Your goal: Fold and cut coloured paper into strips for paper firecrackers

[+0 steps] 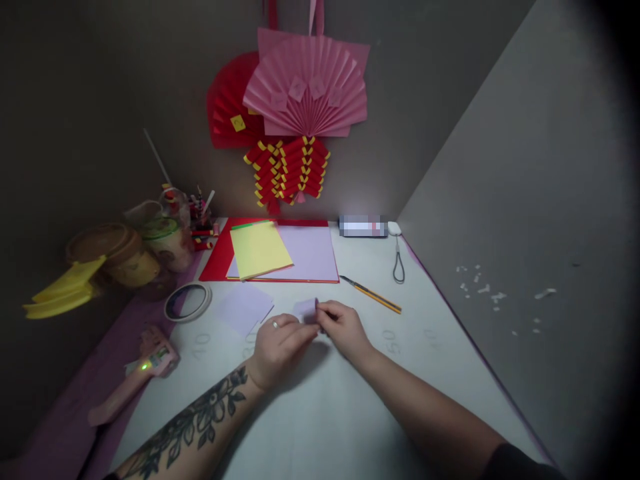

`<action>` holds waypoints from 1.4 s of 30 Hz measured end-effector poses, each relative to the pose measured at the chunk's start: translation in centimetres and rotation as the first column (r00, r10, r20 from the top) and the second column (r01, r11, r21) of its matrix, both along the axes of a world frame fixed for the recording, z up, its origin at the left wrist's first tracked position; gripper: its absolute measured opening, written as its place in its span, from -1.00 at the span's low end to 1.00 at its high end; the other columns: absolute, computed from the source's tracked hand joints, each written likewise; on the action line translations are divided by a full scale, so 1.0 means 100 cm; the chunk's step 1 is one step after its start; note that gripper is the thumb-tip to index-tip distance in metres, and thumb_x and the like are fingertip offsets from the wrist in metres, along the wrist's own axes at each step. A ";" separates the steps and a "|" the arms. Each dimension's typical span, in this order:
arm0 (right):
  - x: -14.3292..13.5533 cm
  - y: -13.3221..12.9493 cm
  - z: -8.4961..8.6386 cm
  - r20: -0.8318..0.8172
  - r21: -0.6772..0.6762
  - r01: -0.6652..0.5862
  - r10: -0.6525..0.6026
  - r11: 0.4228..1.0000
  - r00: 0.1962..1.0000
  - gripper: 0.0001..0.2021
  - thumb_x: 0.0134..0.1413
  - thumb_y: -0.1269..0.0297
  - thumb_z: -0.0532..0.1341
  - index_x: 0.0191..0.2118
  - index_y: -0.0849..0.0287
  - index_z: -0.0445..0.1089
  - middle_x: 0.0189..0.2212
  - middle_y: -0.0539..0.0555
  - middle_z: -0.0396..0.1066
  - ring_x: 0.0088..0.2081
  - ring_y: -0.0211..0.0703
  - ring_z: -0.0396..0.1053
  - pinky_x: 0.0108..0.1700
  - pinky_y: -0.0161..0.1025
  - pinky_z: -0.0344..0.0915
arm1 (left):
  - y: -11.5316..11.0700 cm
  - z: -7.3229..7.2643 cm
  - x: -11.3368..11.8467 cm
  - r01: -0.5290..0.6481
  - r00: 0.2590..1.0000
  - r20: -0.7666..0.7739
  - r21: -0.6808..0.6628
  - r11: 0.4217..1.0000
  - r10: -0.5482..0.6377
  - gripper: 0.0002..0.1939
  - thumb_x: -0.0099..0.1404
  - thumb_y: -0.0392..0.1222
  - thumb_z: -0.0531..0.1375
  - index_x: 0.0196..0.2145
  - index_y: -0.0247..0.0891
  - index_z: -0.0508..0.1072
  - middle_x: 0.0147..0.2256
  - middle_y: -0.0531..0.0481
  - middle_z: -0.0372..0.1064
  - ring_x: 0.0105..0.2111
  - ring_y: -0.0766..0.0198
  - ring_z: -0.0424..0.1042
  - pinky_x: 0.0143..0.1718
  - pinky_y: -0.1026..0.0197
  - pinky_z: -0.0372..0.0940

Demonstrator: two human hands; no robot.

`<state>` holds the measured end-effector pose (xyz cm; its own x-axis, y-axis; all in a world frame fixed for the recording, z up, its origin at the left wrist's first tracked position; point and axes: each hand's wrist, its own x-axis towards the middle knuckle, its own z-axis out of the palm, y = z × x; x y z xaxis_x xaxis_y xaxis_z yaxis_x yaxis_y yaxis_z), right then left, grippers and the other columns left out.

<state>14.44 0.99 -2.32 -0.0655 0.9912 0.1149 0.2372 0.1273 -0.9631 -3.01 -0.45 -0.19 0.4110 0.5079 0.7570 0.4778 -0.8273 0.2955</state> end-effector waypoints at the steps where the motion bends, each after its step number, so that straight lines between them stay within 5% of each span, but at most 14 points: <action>1: -0.001 -0.002 0.000 -0.061 -0.048 0.026 -0.029 0.999 0.998 -0.81 0.09 0.21 0.19 -0.28 0.16 0.51 -0.51 0.01 0.41 -0.47 -0.22 0.36 -0.40 -0.28 0.30 | -0.001 0.001 0.000 -0.002 1.000 -0.019 0.055 0.998 0.003 -0.77 0.21 -0.39 0.19 -0.17 -0.20 0.44 -0.42 0.02 0.52 -0.40 0.28 0.42 -0.33 0.22 0.29; 4: -0.004 -0.006 0.000 -0.168 -0.107 0.079 -0.096 0.991 0.981 -0.73 0.07 0.12 0.22 -0.21 0.19 0.50 -0.54 0.02 0.42 -0.50 -0.22 0.36 -0.47 -0.29 0.30 | -0.002 0.004 0.000 -0.009 1.000 0.016 0.013 1.000 0.009 -0.81 0.20 -0.39 0.20 -0.23 -0.20 0.44 -0.42 0.03 0.50 -0.43 0.30 0.39 -0.34 0.23 0.27; 7: -0.003 -0.007 0.004 -0.210 -0.024 0.112 -0.115 0.993 0.971 -0.74 0.07 0.10 0.23 -0.24 0.19 0.49 -0.44 0.07 0.46 -0.43 -0.20 0.41 -0.40 -0.28 0.34 | 0.000 0.002 -0.001 -0.070 0.968 0.203 -0.336 0.939 0.145 -0.96 0.25 -0.27 0.17 -0.34 -0.22 0.43 -0.48 0.05 0.42 -0.47 0.33 0.35 -0.39 0.27 0.27; 10: 0.003 -0.007 0.010 -0.208 0.107 0.051 -0.028 0.993 0.978 -0.77 0.08 0.10 0.23 -0.30 0.16 0.49 -0.39 0.09 0.46 -0.37 -0.18 0.42 -0.32 -0.25 0.36 | 0.006 -0.001 -0.001 0.070 0.826 0.413 -0.750 0.658 0.383 -0.81 0.28 -0.05 0.13 -0.30 -0.22 0.38 -0.41 0.02 0.40 -0.42 0.30 0.40 -0.42 0.27 0.29; 12: 0.007 -0.008 0.014 -0.170 0.180 -0.038 0.069 0.983 0.983 -0.75 0.10 0.08 0.21 -0.36 0.16 0.48 -0.40 0.09 0.45 -0.34 -0.16 0.41 -0.28 -0.23 0.35 | 0.013 -0.001 0.000 0.294 0.716 0.514 -0.836 0.463 0.473 -0.69 0.24 0.06 0.15 -0.17 -0.19 0.31 -0.32 0.00 0.42 -0.38 0.28 0.43 -0.41 0.25 0.32; 13: 0.008 -0.008 0.014 -0.153 0.196 -0.086 0.117 0.977 0.981 -0.73 0.12 0.06 0.18 -0.39 0.16 0.46 -0.41 0.09 0.44 -0.34 -0.15 0.40 -0.27 -0.22 0.34 | 0.016 0.000 -0.001 0.377 0.675 0.547 -0.832 0.406 0.494 -0.63 0.22 0.08 0.17 -0.11 -0.17 0.27 -0.28 0.00 0.42 -0.37 0.28 0.44 -0.41 0.25 0.31; 15: 0.009 -0.009 0.014 -0.130 0.168 -0.168 0.191 0.971 0.973 -0.70 0.12 0.04 0.17 -0.43 0.17 0.43 -0.45 0.09 0.42 -0.37 -0.16 0.38 -0.30 -0.22 0.33 | 0.020 0.003 -0.003 0.438 0.641 0.583 -0.812 0.386 0.500 -0.52 0.15 0.07 0.24 -0.05 -0.14 0.23 -0.25 0.00 0.43 -0.38 0.30 0.42 -0.42 0.29 0.29; 20: 0.003 -0.007 0.006 -0.090 -0.076 -0.136 0.130 0.988 0.987 -0.91 -0.05 0.31 0.24 -0.35 0.15 0.37 -0.52 -0.05 0.33 -0.58 -0.31 0.25 -0.55 -0.35 0.19 | 0.022 0.006 -0.013 0.469 0.728 0.567 -0.822 0.323 0.386 -0.47 0.22 0.19 0.13 0.00 -0.23 0.29 -0.35 0.00 0.40 -0.43 0.32 0.36 -0.45 0.30 0.25; 25: 0.006 -0.002 0.007 0.070 0.108 -0.207 0.200 0.972 0.977 -0.85 -0.05 0.48 0.18 -0.36 0.14 0.45 -0.37 0.03 0.37 -0.33 -0.23 0.35 -0.31 -0.30 0.28 | 0.022 -0.003 -0.012 0.377 0.863 0.424 -0.903 0.208 0.275 -0.44 0.03 -0.05 0.35 -0.03 -0.30 0.40 -0.39 0.01 0.42 -0.47 0.34 0.35 -0.45 0.32 0.25; 29: 0.011 -0.001 0.006 -0.059 0.135 -0.191 0.200 0.972 0.978 -0.78 -0.02 0.36 0.25 -0.18 0.11 0.46 -0.18 0.11 0.31 -0.20 -0.17 0.34 -0.22 -0.25 0.32 | 0.023 -0.003 -0.008 0.491 0.782 0.487 -0.866 0.098 0.388 -0.68 0.05 -0.13 0.34 -0.25 -0.37 0.50 -0.45 -0.02 0.45 -0.52 0.37 0.36 -0.45 0.33 0.30; 34: 0.013 -0.001 0.003 -0.057 0.161 -0.209 0.220 0.965 0.974 -0.71 -0.01 0.45 0.19 -0.13 0.08 0.45 -0.15 0.11 0.30 -0.08 -0.13 0.31 -0.07 -0.18 0.29 | 0.021 0.008 -0.009 0.670 0.652 0.565 -0.742 -0.035 0.505 -0.69 0.12 -0.19 0.30 -0.18 -0.37 0.52 -0.22 -0.20 0.50 -0.32 0.21 0.49 -0.38 0.28 0.42; 38: 0.013 0.001 0.002 -0.145 0.133 -0.149 0.169 0.980 0.975 -0.84 -0.03 0.38 0.26 -0.25 0.10 0.46 -0.25 0.06 0.34 -0.18 -0.15 0.34 -0.13 -0.20 0.30 | 0.019 0.010 -0.009 0.712 0.641 0.602 -0.698 -0.076 0.476 -0.69 0.13 -0.22 0.29 -0.13 -0.33 0.51 -0.12 -0.21 0.48 -0.24 0.16 0.49 -0.31 0.24 0.44; 42: 0.013 0.003 0.002 -0.191 0.062 -0.136 0.145 0.989 0.971 -0.88 0.00 0.24 0.28 -0.32 0.12 0.44 -0.34 0.04 0.39 -0.27 -0.16 0.36 -0.19 -0.22 0.31 | 0.020 0.008 -0.009 0.700 0.651 0.604 -0.712 -0.054 0.460 -0.66 0.09 -0.21 0.33 -0.14 -0.31 0.51 -0.16 -0.19 0.48 -0.25 0.15 0.48 -0.33 0.23 0.43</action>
<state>15.77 1.31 -2.09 -0.1752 0.9667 0.1868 0.0225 0.1936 -0.9808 -3.91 1.51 0.57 0.3997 0.8324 -0.3839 -0.3549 0.5267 0.7724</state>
